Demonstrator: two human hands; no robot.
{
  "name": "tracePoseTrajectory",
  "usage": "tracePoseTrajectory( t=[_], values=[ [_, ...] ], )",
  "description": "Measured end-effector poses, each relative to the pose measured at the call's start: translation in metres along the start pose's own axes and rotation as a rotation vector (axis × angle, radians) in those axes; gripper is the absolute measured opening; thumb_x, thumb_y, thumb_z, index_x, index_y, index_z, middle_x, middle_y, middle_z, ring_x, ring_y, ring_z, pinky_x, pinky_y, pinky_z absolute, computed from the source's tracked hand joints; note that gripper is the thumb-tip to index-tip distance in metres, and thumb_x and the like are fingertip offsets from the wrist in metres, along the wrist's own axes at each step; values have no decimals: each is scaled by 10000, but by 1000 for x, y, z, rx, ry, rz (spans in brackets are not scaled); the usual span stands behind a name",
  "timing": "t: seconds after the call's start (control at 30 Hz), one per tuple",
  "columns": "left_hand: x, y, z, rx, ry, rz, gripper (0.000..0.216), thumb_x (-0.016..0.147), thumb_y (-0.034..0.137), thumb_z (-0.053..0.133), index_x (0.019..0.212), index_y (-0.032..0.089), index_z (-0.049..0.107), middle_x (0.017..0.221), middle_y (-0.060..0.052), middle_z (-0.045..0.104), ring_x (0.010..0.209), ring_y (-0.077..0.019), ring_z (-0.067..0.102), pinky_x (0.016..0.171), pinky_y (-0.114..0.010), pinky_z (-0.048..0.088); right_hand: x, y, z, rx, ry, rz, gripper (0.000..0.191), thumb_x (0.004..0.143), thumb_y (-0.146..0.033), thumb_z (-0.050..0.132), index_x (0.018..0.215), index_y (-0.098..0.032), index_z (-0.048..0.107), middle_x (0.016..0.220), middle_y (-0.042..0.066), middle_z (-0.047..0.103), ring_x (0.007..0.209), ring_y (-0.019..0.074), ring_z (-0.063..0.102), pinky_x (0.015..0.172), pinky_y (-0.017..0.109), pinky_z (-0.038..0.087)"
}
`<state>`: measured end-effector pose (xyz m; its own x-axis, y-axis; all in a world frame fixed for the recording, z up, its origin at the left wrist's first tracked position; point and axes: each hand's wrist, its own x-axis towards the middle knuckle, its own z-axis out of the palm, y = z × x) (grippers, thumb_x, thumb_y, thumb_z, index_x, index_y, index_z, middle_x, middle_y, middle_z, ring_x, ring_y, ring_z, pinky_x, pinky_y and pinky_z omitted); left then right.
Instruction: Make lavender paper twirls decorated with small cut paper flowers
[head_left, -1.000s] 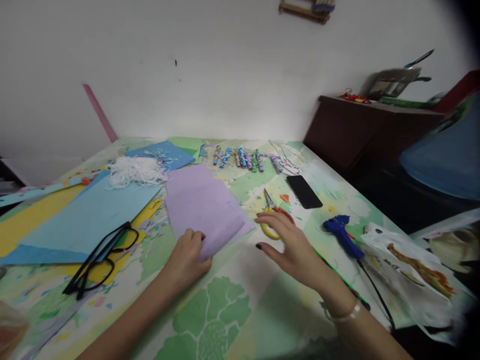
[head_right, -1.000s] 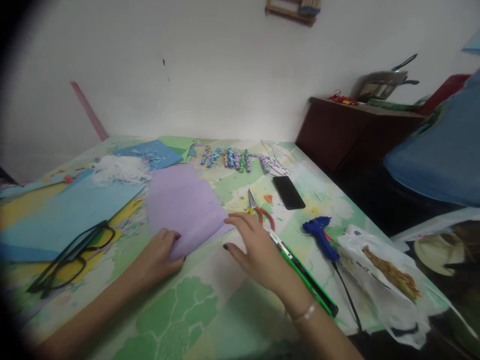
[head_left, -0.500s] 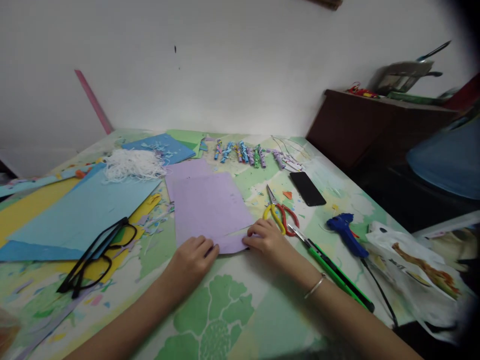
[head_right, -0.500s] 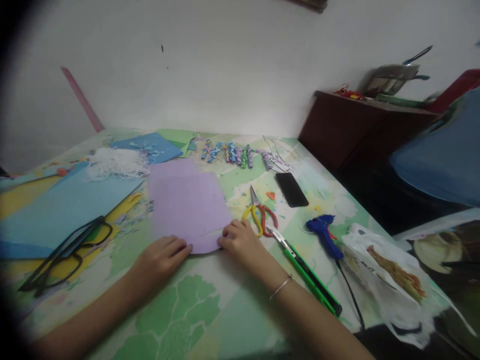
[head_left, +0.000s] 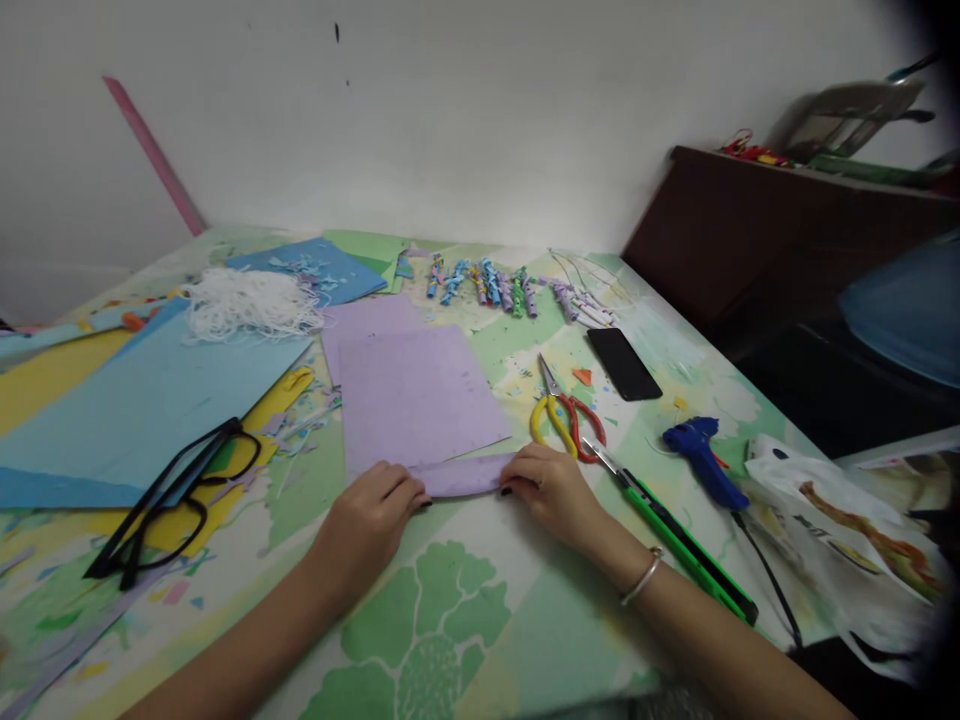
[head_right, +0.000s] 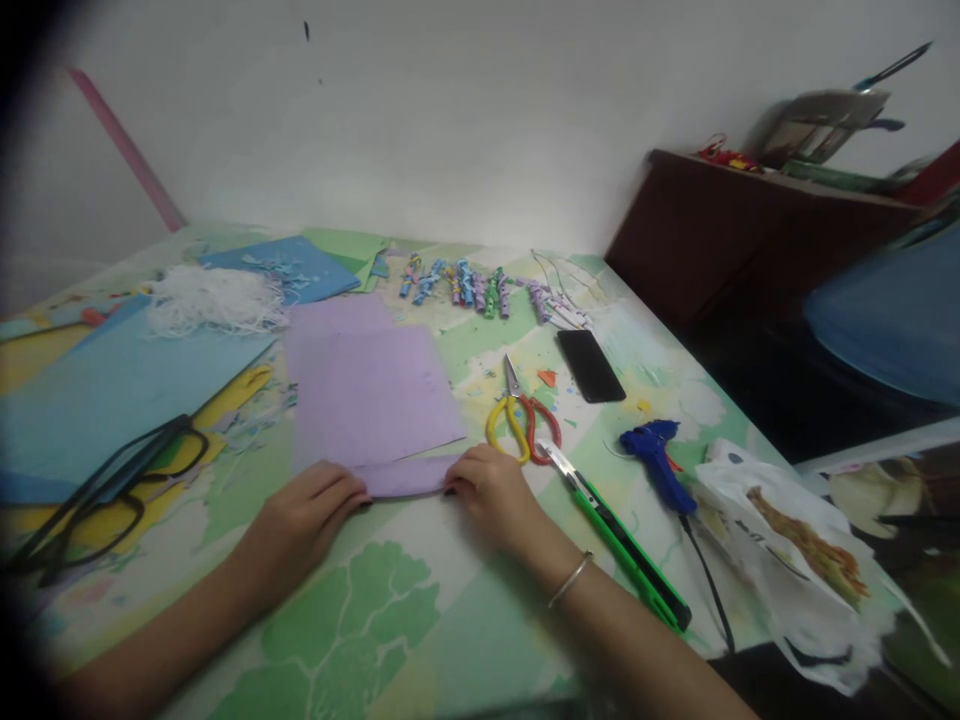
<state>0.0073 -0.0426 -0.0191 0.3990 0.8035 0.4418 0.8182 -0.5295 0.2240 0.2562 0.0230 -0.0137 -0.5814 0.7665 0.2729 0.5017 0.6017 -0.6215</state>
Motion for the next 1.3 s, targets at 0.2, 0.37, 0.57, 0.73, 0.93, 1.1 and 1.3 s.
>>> tracePoseTrajectory(
  t=[0.2,0.37,0.57,0.73,0.93,1.1,1.3],
  values=[
    [11,-11,-3,-52,-198,-140,271,946,218,437,773,173,640,746,-49,629,726,-187,581,669,-306,467,19,-9,-15,-85,-243,217,243,731,18,614,759,-180,752,746,22,700,712,137,626,660,219,425],
    [20,-15,-4,-44,-343,-216,241,924,210,445,776,184,634,776,-53,640,769,-216,579,691,-329,442,32,-16,-13,-231,-322,352,290,705,-6,547,793,-176,765,788,53,734,749,169,644,657,238,414],
    [15,-24,-5,129,-383,-120,267,923,119,395,768,174,606,745,-70,612,738,-241,531,652,-344,387,47,-14,-9,-326,-381,440,256,672,-64,562,781,-163,771,762,109,725,744,224,651,587,266,384],
    [15,-32,-7,81,-422,-42,293,941,114,364,745,183,571,737,-60,603,732,-232,495,650,-339,350,55,-16,-20,-288,-492,429,190,670,-61,612,745,-150,763,689,76,704,668,184,627,538,237,368],
    [16,-42,-7,-104,-429,17,289,942,156,386,728,193,578,753,-40,585,750,-214,459,686,-344,306,57,-15,-26,-215,-565,443,165,680,-61,662,760,-161,765,686,30,705,660,140,612,538,193,388],
    [13,-45,-9,-230,-405,60,282,954,209,402,738,193,583,811,-32,562,801,-208,442,712,-338,291,61,-15,-21,-257,-568,479,199,639,-6,617,719,-130,752,648,64,689,605,156,597,509,214,366],
    [10,-21,-12,-58,-388,87,223,916,56,357,796,154,518,799,-62,549,777,-227,400,702,-366,280,47,-32,-16,-242,-497,276,227,680,-1,581,765,-167,711,763,38,685,742,150,573,655,229,367]
  ],
)
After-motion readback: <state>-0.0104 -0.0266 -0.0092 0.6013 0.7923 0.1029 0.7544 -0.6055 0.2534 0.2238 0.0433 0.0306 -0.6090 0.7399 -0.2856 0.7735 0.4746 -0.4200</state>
